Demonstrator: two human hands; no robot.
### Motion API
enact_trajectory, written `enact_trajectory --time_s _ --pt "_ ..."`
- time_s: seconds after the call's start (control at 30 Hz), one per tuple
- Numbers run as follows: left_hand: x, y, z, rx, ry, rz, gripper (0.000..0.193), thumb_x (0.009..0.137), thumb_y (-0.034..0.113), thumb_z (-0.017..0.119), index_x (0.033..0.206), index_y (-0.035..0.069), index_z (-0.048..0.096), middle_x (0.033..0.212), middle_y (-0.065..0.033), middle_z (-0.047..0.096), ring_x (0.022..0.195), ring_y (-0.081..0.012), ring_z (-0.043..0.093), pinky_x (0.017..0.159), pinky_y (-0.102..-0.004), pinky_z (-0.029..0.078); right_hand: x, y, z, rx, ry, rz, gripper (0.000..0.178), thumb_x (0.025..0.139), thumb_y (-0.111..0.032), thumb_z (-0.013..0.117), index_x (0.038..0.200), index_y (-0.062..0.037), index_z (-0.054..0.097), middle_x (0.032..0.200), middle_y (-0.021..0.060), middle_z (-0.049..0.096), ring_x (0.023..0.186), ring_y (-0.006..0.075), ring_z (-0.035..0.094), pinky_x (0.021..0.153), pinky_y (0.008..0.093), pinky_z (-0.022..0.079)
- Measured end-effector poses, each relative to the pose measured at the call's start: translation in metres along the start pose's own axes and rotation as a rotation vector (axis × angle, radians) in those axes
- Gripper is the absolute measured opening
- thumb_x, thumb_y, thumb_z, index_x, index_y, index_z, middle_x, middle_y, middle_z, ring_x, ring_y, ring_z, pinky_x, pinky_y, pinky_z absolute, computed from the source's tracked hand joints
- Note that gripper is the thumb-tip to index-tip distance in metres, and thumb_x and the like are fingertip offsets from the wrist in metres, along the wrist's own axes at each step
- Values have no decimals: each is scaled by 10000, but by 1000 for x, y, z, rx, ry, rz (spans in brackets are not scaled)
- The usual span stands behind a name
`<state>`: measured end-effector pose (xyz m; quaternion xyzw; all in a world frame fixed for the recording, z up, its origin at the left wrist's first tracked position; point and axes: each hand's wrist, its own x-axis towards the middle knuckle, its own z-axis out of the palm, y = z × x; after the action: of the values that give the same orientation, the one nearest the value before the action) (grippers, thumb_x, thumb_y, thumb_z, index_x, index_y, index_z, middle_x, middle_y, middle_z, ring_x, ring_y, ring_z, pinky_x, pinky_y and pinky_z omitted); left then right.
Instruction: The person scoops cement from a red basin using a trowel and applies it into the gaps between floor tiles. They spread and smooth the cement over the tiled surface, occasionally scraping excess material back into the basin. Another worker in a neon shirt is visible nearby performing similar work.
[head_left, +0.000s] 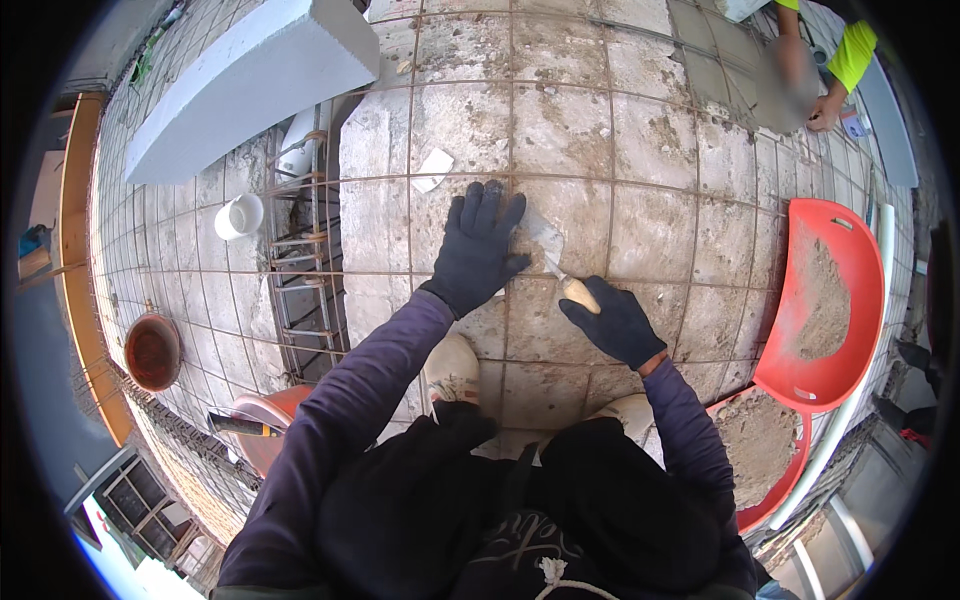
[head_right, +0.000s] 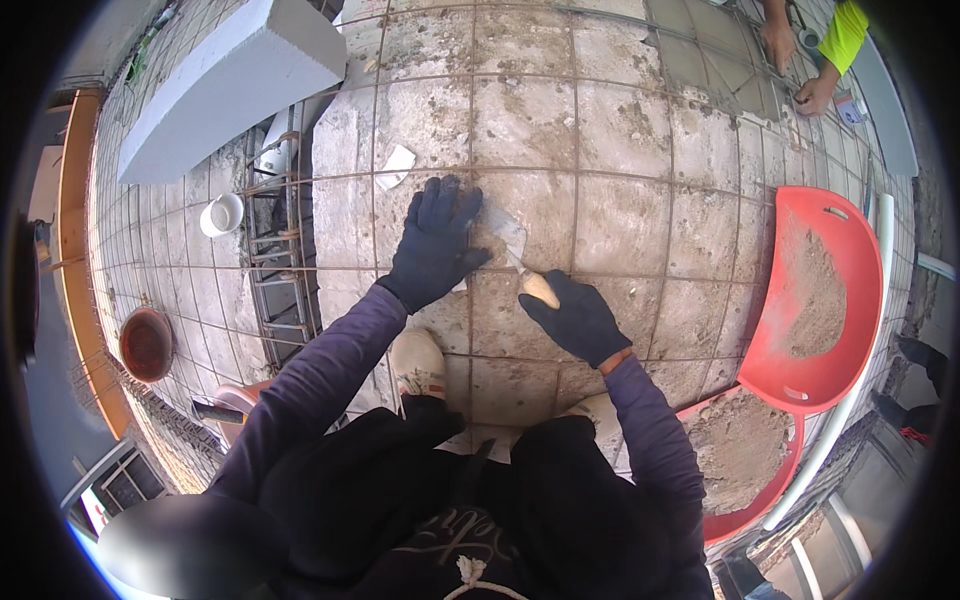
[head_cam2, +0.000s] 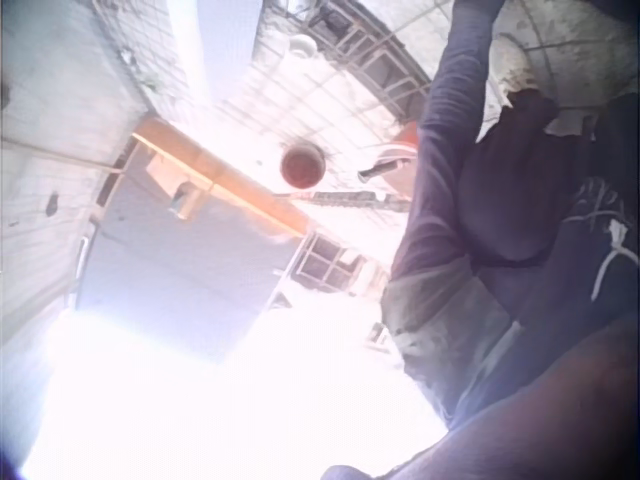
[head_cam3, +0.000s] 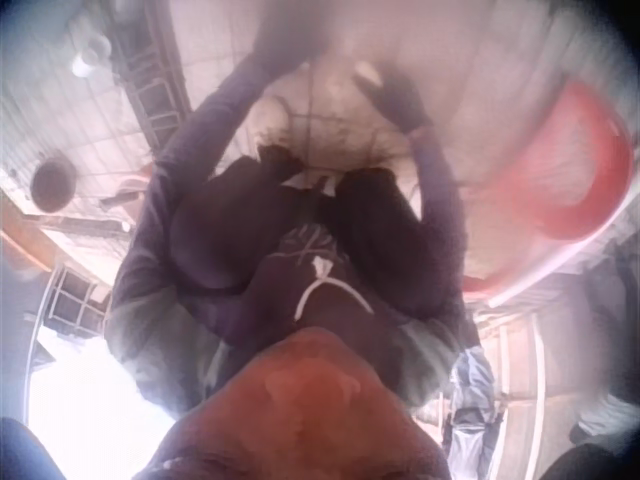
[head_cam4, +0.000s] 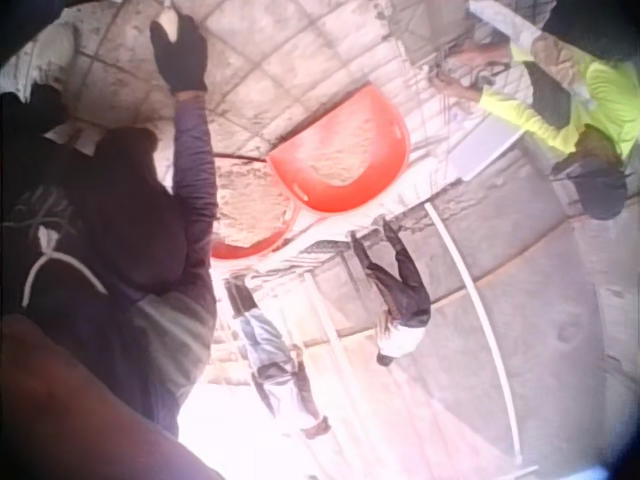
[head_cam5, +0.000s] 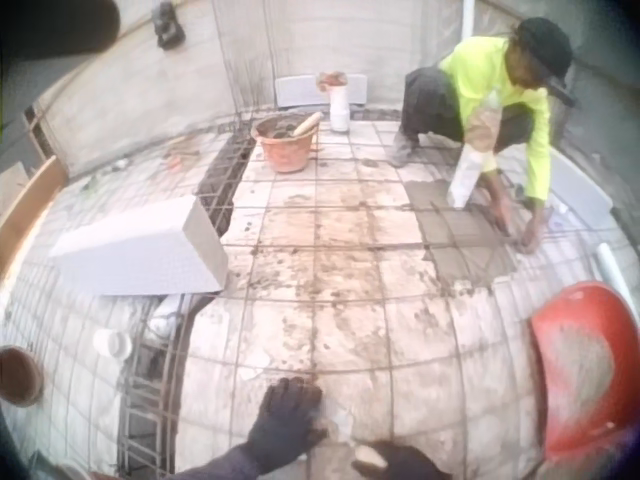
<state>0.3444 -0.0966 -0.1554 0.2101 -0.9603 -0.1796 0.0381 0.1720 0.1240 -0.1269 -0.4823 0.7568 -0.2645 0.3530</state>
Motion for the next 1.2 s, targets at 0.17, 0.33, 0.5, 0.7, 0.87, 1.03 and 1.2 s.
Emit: enact_trajectory --time_s 0.17,0.33,0.5,0.7,0.87,1.03,1.2 --pt "-30 -14 -19 -99 -2 -197 876 883 450 812 1544 22 428 1496 -288 471 1410 -472 445 1165 -547 387 -12 7 -29 -8 19 49 370 946 -398 765 1053 -63 650 829 221 706 779 431 705 673 496 542" --pt "-49 -16 -22 -132 -49 -243 811 870 426 836 1495 36 497 1388 -235 569 1303 -411 541 1097 -504 450 -28 9 -48 -23 63 71 346 944 -361 778 1039 -55 647 848 192 708 765 428 705 649 482 541" --pt "-49 -12 -29 -145 -95 -194 824 829 476 863 1473 76 540 1361 -220 593 1272 -403 565 1078 -498 461 -63 18 -64 160 103 236 312 931 -292 808 1064 -51 661 814 169 689 688 344 693 625 422 529" --pt "-37 6 -20 -133 -254 -131 810 753 398 902 1428 90 578 1260 -170 625 1178 -368 610 984 -493 498 -163 58 -87 580 399 426 252 964 -233 772 1057 -31 654 814 33 643 649 99 586 591 299 489" --pt "-39 -5 -14 -178 -100 -54 737 802 420 877 1393 83 593 1212 -171 643 1120 -374 639 965 -486 510 -218 82 -131 1102 1048 700 347 1032 -417 639 1128 -83 632 772 25 597 540 130 551 482 297 461" --pt "-32 -24 -23 -160 -61 -195 661 888 429 796 1405 80 576 1213 -189 638 1076 -389 645 923 -501 526 -200 54 -157 528 691 839 230 1036 -328 654 998 -111 591 717 -3 566 538 107 542 470 280 441" --pt "-17 -24 -30 -169 -124 -370 746 864 436 809 1443 51 539 1255 -207 634 1131 -401 643 962 -500 528 -117 9 -122 -10 152 470 275 968 -266 756 1044 -38 624 731 152 657 608 304 678 550 413 497"
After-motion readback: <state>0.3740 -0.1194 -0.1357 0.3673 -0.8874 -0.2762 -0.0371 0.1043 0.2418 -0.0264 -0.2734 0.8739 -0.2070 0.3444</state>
